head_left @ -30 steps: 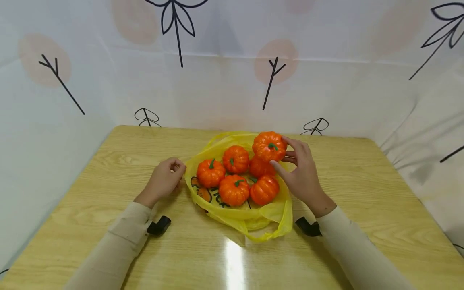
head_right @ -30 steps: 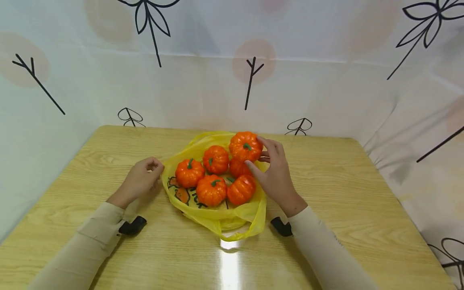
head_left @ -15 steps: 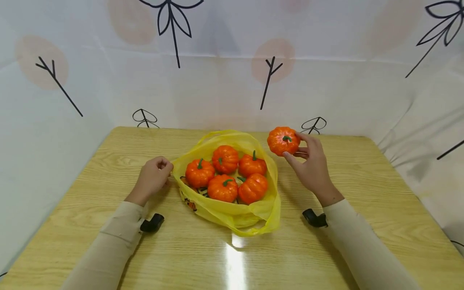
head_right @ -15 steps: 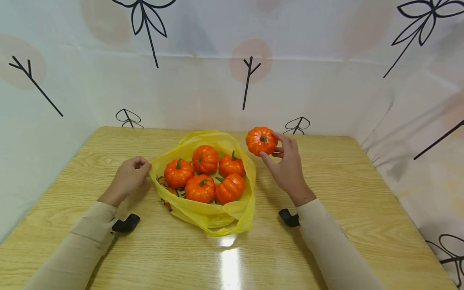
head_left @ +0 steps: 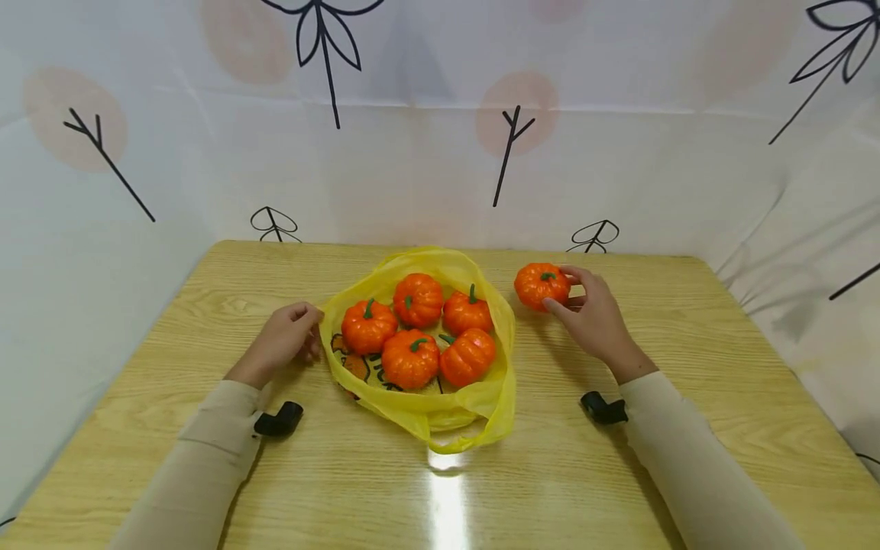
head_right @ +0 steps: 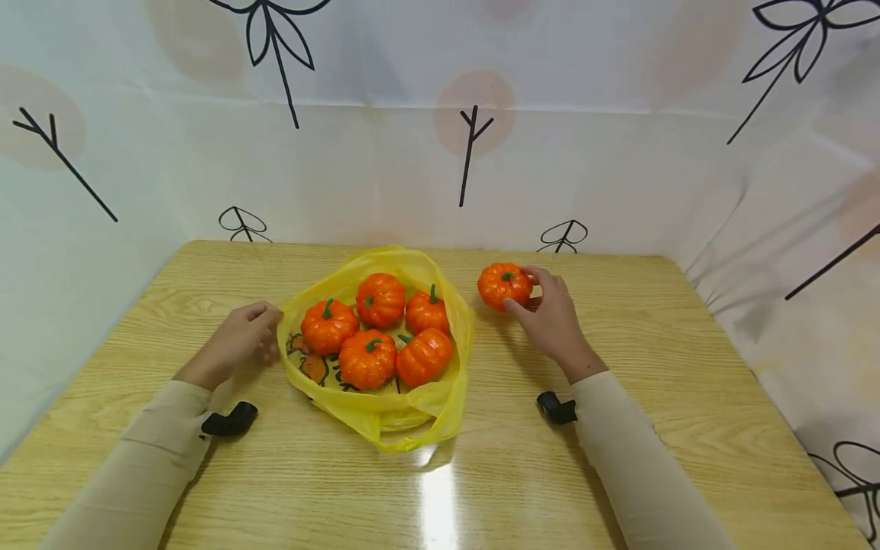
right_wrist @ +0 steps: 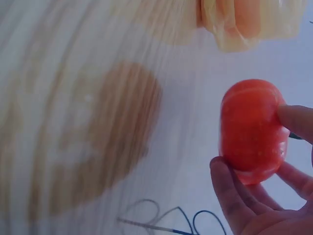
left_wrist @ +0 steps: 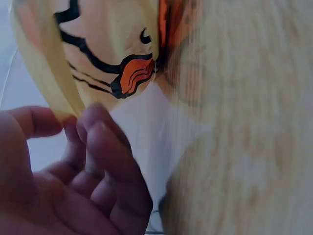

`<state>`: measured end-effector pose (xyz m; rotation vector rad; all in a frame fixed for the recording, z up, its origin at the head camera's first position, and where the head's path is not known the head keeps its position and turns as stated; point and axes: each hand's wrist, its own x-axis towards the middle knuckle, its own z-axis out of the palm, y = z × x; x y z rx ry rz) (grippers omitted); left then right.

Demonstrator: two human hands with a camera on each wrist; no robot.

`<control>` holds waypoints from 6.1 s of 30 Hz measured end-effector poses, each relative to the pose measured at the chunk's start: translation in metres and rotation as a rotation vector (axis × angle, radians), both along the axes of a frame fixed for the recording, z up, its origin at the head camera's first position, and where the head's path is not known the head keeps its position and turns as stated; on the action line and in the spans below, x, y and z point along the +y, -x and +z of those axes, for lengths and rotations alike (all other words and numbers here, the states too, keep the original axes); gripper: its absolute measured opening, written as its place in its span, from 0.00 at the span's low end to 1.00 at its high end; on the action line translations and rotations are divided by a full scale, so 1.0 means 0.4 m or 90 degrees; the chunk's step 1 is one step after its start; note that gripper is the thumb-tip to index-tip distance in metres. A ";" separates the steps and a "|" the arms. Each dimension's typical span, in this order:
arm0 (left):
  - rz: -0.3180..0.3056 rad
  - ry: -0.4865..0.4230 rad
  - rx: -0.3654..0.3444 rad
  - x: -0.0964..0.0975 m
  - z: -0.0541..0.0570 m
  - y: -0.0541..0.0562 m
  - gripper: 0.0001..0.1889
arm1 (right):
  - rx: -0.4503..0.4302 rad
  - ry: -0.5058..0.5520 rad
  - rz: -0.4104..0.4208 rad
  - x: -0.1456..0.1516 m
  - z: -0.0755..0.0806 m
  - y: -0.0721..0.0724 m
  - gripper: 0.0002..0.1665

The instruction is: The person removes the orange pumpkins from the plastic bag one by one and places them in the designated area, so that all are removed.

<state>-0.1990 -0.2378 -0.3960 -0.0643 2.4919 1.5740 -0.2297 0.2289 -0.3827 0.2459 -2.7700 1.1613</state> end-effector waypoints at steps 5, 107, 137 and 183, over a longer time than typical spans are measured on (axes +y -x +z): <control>-0.059 -0.077 -0.040 -0.010 -0.010 0.002 0.16 | -0.057 -0.010 0.013 0.015 -0.003 0.010 0.41; -0.101 -0.086 -0.055 -0.015 -0.029 0.010 0.18 | 0.086 -0.178 0.364 -0.210 0.026 -0.190 0.43; -0.107 -0.075 -0.040 -0.013 -0.031 0.006 0.19 | 0.108 -0.210 0.360 -0.208 0.018 -0.184 0.32; -0.106 -0.065 -0.042 -0.014 -0.037 0.005 0.19 | 0.045 -0.201 0.349 -0.199 0.023 -0.184 0.29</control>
